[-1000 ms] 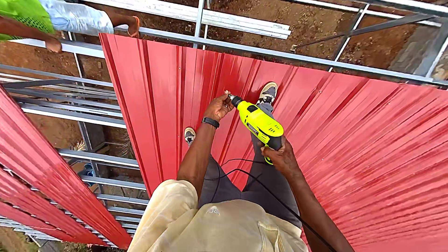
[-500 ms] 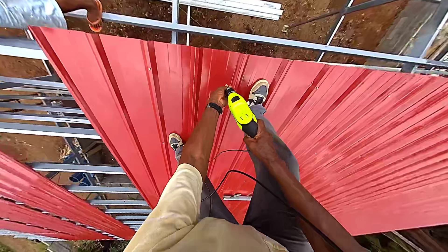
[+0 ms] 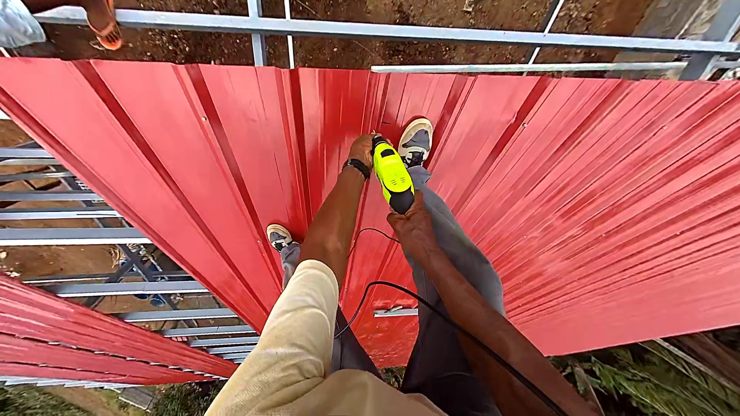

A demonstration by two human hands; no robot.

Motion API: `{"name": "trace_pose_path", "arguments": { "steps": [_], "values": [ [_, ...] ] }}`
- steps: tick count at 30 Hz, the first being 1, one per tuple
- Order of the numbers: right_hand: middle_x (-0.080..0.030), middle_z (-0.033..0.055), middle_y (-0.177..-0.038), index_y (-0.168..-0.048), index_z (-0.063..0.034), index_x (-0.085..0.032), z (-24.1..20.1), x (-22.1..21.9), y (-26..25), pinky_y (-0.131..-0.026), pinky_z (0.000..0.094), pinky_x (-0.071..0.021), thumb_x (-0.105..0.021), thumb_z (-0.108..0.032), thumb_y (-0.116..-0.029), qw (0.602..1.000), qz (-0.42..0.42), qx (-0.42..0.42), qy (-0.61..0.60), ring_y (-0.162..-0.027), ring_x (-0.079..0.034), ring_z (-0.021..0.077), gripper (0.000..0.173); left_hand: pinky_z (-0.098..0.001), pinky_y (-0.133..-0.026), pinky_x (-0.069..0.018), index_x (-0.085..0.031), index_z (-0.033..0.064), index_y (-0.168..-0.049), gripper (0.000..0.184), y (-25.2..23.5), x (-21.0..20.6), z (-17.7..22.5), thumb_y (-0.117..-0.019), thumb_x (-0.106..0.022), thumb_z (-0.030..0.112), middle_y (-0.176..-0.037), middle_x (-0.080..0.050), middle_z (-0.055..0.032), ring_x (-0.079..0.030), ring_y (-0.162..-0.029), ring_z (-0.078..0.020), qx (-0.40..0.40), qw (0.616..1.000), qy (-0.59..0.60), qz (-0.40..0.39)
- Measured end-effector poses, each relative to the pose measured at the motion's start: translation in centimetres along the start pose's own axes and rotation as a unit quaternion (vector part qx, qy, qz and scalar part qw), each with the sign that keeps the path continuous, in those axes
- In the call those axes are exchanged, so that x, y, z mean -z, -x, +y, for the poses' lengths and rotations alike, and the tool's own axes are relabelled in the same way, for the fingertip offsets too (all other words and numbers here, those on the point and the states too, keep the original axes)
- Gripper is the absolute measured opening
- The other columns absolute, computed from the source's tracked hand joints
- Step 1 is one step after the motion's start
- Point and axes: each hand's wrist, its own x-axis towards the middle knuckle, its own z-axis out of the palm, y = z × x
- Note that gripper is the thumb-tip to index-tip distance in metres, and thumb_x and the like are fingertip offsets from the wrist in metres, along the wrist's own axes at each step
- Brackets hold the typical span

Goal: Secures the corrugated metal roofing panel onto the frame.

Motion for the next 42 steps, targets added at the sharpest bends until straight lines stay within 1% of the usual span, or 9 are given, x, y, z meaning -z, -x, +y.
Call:
{"name": "trace_pose_path", "arguments": {
  "steps": [24,26,29,33,35,36,39,40,42],
  "values": [
    [-0.068,0.0198,-0.097,-0.141,-0.0099,-0.041,-1.0,0.9,-2.3,-0.077,0.0584,-0.0559,-0.075,-0.011,-0.0853,0.998,-0.012,-0.015,0.053,-0.089,-0.070,0.0366,0.066,-0.0381,-0.076,-0.0561,-0.066,0.0047,-0.117,0.031,-1.0,-0.8,1.0,-0.1047,-0.054,0.030,-0.101,-0.068,-0.0118,-0.065,-0.086,-0.0198,-0.037,0.997,-0.067,0.016],
    [-0.068,0.0209,-0.097,-0.139,-0.0080,-0.042,-0.9,0.8,-2.5,-0.077,0.0596,-0.0554,-0.075,-0.013,-0.0861,0.998,-0.003,-0.010,0.063,-0.090,-0.070,0.0381,0.063,-0.0387,-0.080,-0.0558,-0.065,0.0041,-0.120,0.032,-1.2,-0.6,0.8,-0.1061,-0.052,0.030,-0.106,-0.068,-0.0127,-0.065,-0.091,-0.0203,-0.039,0.998,-0.057,0.009],
    [-0.069,0.0209,-0.096,-0.137,-0.0078,-0.043,-1.1,0.5,-2.7,-0.076,0.0604,-0.0555,-0.075,-0.018,-0.0864,0.996,0.015,-0.020,0.082,-0.089,-0.070,0.0392,0.061,-0.0407,-0.077,-0.0580,-0.062,0.0032,-0.122,0.034,-1.5,-0.2,0.2,-0.1080,-0.047,0.031,-0.103,-0.068,-0.0142,-0.067,-0.088,-0.0228,-0.036,0.999,0.026,-0.008],
    [-0.069,0.0218,-0.100,-0.136,-0.0072,-0.046,-1.1,0.6,-3.0,-0.078,0.0618,-0.0551,-0.075,-0.019,-0.0851,0.995,0.035,-0.035,0.091,-0.092,-0.070,0.0402,0.059,-0.0466,-0.080,-0.0584,-0.058,0.0058,-0.127,0.054,2.6,0.6,-1.0,-0.1078,-0.038,0.052,-0.108,-0.068,-0.0156,-0.068,-0.096,-0.0268,-0.017,0.994,0.086,-0.069],
    [-0.069,0.0222,-0.102,-0.136,-0.0071,-0.046,-1.3,0.5,-2.9,-0.079,0.0623,-0.0549,-0.074,-0.019,-0.0856,0.994,0.039,-0.038,0.093,-0.094,-0.070,0.0408,0.058,-0.0536,-0.085,-0.0584,-0.059,0.0099,-0.132,0.065,6.8,1.2,-1.4,-0.0989,-0.049,0.065,-0.117,-0.068,-0.0179,-0.068,-0.105,-0.0324,0.026,0.990,0.059,-0.123],
    [-0.069,0.0222,-0.102,-0.135,-0.0070,-0.047,-1.4,0.4,-2.8,-0.079,0.0621,-0.0550,-0.074,-0.019,-0.0856,0.994,0.042,-0.039,0.098,-0.094,-0.070,0.0408,0.058,-0.0536,-0.085,-0.0589,-0.059,0.0115,-0.133,0.066,8.7,1.1,-1.6,-0.0944,-0.058,0.065,-0.118,-0.068,-0.0176,-0.068,-0.105,-0.0324,0.033,0.987,0.045,-0.150],
    [-0.070,0.0227,-0.102,-0.136,-0.0064,-0.047,-1.6,-0.1,-2.4,-0.080,0.0619,-0.0550,-0.074,-0.020,-0.0855,0.993,0.048,-0.037,0.104,-0.094,-0.070,0.0414,0.059,-0.0481,-0.087,-0.0602,-0.053,0.0088,-0.139,0.061,11.2,0.5,-2.4,-0.0901,-0.076,0.038,-0.115,-0.069,-0.0176,-0.070,-0.101,-0.0289,-0.016,0.982,0.047,-0.181],
    [-0.070,0.0229,-0.102,-0.136,-0.0065,-0.047,-1.5,-0.3,-2.5,-0.080,0.0623,-0.0548,-0.074,-0.020,-0.0850,0.993,0.050,-0.036,0.103,-0.095,-0.070,0.0416,0.060,-0.0471,-0.086,-0.0601,-0.053,0.0066,-0.138,0.060,11.0,0.3,-2.5,-0.0881,-0.077,0.030,-0.113,-0.069,-0.0185,-0.070,-0.099,-0.0289,-0.022,0.983,0.057,-0.174],
    [-0.070,0.0230,-0.103,-0.136,-0.0065,-0.047,-1.4,-0.5,-2.7,-0.080,0.0628,-0.0546,-0.075,-0.021,-0.0844,0.993,0.057,-0.037,0.100,-0.095,-0.070,0.0420,0.060,-0.0468,-0.084,-0.0601,-0.056,0.0037,-0.133,0.054,10.4,0.1,-2.4,-0.0869,-0.076,0.024,-0.110,-0.069,-0.0193,-0.070,-0.096,-0.0293,-0.019,0.984,0.059,-0.167]
  ]
}}
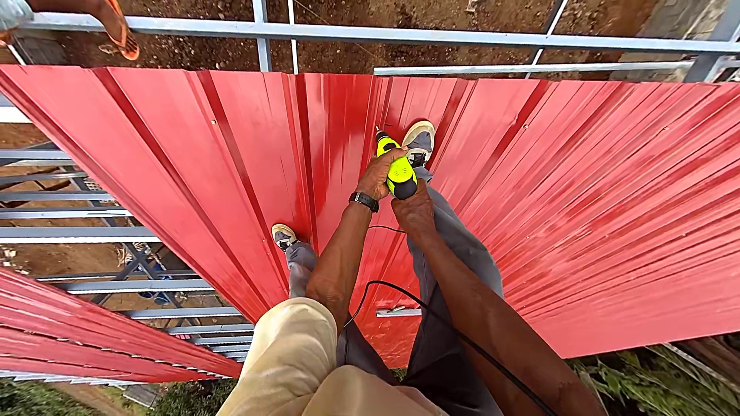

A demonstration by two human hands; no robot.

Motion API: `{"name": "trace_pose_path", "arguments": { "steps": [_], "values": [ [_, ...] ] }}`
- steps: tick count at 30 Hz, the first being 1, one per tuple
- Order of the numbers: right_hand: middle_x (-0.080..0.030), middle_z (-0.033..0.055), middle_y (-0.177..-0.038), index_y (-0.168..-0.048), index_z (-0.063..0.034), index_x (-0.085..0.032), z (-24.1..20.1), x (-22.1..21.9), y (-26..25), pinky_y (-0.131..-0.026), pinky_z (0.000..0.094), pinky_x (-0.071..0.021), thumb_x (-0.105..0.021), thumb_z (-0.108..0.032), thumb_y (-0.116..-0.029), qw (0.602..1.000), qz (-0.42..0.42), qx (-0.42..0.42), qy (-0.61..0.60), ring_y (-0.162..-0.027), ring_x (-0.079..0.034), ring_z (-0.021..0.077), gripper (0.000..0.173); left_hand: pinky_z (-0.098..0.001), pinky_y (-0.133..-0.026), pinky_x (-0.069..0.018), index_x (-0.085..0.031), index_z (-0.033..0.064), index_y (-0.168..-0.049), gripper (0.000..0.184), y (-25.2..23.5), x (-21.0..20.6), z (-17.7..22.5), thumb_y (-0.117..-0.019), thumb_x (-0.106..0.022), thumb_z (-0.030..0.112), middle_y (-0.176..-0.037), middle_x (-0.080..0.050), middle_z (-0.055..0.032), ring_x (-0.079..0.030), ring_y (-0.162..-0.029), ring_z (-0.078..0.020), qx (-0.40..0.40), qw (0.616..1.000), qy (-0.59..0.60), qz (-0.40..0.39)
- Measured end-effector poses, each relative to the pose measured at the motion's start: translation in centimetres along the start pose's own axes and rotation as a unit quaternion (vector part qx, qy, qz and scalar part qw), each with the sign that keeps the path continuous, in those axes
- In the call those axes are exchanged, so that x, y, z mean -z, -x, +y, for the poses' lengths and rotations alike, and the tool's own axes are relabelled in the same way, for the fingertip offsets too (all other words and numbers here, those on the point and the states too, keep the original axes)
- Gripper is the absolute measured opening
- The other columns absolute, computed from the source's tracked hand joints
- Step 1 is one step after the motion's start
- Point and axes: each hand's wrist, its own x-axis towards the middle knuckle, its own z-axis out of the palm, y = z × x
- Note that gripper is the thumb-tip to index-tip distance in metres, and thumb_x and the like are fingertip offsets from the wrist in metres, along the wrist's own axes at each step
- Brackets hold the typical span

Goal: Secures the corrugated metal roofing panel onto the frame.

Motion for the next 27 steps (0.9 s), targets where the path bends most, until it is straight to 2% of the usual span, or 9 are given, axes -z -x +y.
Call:
{"name": "trace_pose_path", "arguments": {
  "steps": [8,16,27],
  "values": [
    [-0.069,0.0235,-0.100,-0.134,-0.0061,-0.048,0.05,-0.35,0.01,-0.077,0.0631,-0.0543,-0.075,-0.021,-0.0837,1.000,0.005,-0.004,-0.012,-0.092,-0.070,0.0423,0.059,-0.0469,-0.081,-0.0601,-0.061,0.0033,-0.125,0.042,-0.02,-0.04,0.13,-0.0894,-0.072,0.023,-0.105,-0.070,-0.0182,-0.070,-0.092,-0.0283,0.006,1.000,-0.015,0.004],
    [-0.069,0.0236,-0.105,-0.138,-0.0069,-0.048,0.05,-0.20,-0.38,-0.078,0.0637,-0.0540,-0.075,-0.022,-0.0840,1.000,0.004,0.008,-0.014,-0.094,-0.069,0.0426,0.062,-0.0467,-0.081,-0.0600,-0.061,0.0029,-0.124,0.043,-0.59,0.04,0.29,-0.0887,-0.073,0.025,-0.105,-0.069,-0.0184,-0.070,-0.092,-0.0284,0.003,1.000,-0.012,-0.001],
    [-0.069,0.0235,-0.104,-0.136,-0.0060,-0.049,0.56,0.15,-0.71,-0.078,0.0640,-0.0537,-0.076,-0.022,-0.0835,1.000,0.003,0.020,-0.015,-0.094,-0.069,0.0420,0.061,-0.0462,-0.079,-0.0601,-0.061,0.0025,-0.122,0.041,-0.89,-0.30,-0.16,-0.0887,-0.073,0.024,-0.103,-0.069,-0.0183,-0.070,-0.089,-0.0281,-0.001,1.000,-0.005,0.012]
  ]
}}
